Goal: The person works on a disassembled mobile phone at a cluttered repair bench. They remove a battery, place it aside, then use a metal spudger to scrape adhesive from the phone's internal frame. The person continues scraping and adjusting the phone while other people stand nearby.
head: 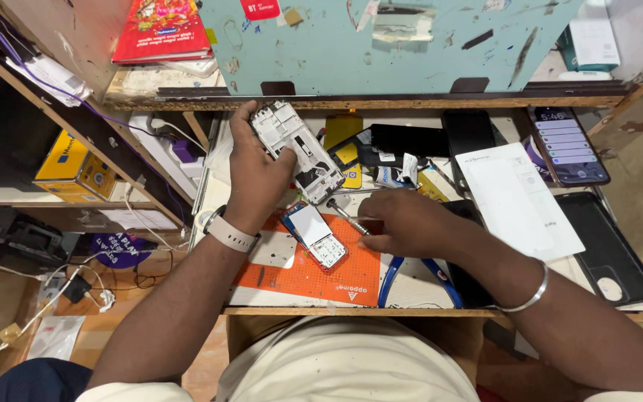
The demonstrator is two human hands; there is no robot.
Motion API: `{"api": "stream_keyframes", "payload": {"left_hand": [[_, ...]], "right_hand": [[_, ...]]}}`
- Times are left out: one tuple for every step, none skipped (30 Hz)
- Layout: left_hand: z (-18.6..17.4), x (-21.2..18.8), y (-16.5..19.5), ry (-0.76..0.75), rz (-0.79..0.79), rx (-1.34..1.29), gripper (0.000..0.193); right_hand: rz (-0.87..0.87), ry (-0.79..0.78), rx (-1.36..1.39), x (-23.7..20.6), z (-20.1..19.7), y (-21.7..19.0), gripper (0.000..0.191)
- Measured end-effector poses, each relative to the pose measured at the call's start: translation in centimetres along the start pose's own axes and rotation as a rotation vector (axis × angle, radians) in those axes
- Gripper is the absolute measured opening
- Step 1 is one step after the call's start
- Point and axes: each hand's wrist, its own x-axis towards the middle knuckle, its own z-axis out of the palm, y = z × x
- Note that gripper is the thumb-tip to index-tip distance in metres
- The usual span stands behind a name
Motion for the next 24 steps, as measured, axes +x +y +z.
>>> {"api": "stream_keyframes", "payload": {"left_hand": [[0.0,0.0,-0.1,0.006,0.004,0.027,0.071],[0.0,0.0,-0.2,0.003,0.042,0.019,0.068],[0.1,0.0,-0.2,0.003,0.083,0.01,0.066],[0.1,0.0,-0.2,0.005,0.123,0.0,0.063],[0.1,0.0,-0.2,-0.015,0.061,-0.033,0.06],[0.1,-0.1,0.0,-0.037,0.0,-0.066,0.058],[0.1,-0.1,0.1,-0.058,-0.061,-0.099,0.055],[0.2,-0.1,0.4,-0.083,-0.088,-0.125,0.055],[0.2,-0.1,0.6,-0.108,-0.116,-0.149,0.055],[0.3,-0.1,0.9,-0.136,-0.145,-0.172,0.055],[0.4,-0.1,1.2,-0.146,-0.202,-0.168,0.056],[0.4,-0.1,1.4,-0.152,-0.258,-0.164,0.058],[0.5,-0.1,1.5,-0.156,-0.314,-0.16,0.059],[0.4,-0.1,1.6,-0.143,-0.308,-0.141,0.062],[0.3,-0.1,1.5,-0.132,-0.302,-0.12,0.064],[0.2,-0.1,1.4,-0.122,-0.295,-0.099,0.066],[0.1,0.0,1.2,-0.105,-0.221,-0.087,0.068],[-0.2,0.2,0.9,-0.087,-0.146,-0.074,0.07],[-0.5,0.4,0.5,-0.069,-0.071,-0.058,0.071],[-0.7,0.6,0.0,-0.055,-0.067,-0.107,0.071],[-0.9,0.9,-0.4,-0.04,-0.063,-0.155,0.07],[-1.1,1.1,-0.8,-0.024,-0.059,-0.205,0.07],[-1.3,1.3,-1.2,-0.006,-0.061,-0.208,0.07],[-1.4,1.4,-1.5,0.012,-0.062,-0.211,0.07]], "right_hand": [[0.064,-0.06,-0.03,0.1,0.1,-0.2,0.022],[0.128,-0.121,-0.059,0.1,0.1,-0.2,0.017],[0.173,-0.096,-0.018,0.1,0.0,-0.2,0.015],[0.217,-0.073,0.022,0.1,-0.2,-0.1,0.013],[0.261,-0.052,0.063,0.0,-0.4,0.0,0.011],[0.24,0.028,-0.006,-0.1,-0.7,0.2,0.011],[0.218,0.107,-0.074,-0.2,-1.0,0.4,0.011],[0.194,0.185,-0.142,-0.2,-1.4,0.5,0.012],[0.222,0.168,-0.125,-0.2,-1.7,0.6,0.017],[0.252,0.15,-0.106,-0.3,-2.2,0.8,0.022],[0.28,0.132,-0.088,-0.4,-2.5,0.9,0.028],[0.257,0.047,-0.066,-0.3,-2.7,1.0,0.028],[0.23,-0.039,-0.046,-0.3,-2.8,1.0,0.029],[0.202,-0.126,-0.025,-0.2,-2.7,1.0,0.029],[0.13,-0.121,0.003,-0.1,-2.5,0.9,0.031],[0.059,-0.113,0.033,-0.1,-2.1,0.8,0.032],[-0.013,-0.105,0.061,0.0,-1.6,0.7,0.034],[-0.028,-0.099,0.083,0.0,-1.1,0.5,0.04],[-0.046,-0.094,0.105,0.1,-0.4,0.4,0.048],[-0.064,-0.089,0.127,0.2,0.2,0.2,0.056],[-0.065,-0.084,0.094,0.3,0.7,0.0,0.052],[-0.067,-0.079,0.059,0.4,1.3,-0.3,0.049],[-0.068,-0.073,0.022,0.5,1.8,-0.5,0.045],[-0.127,-0.024,0.045,0.6,2.3,-0.8,0.041]]}}
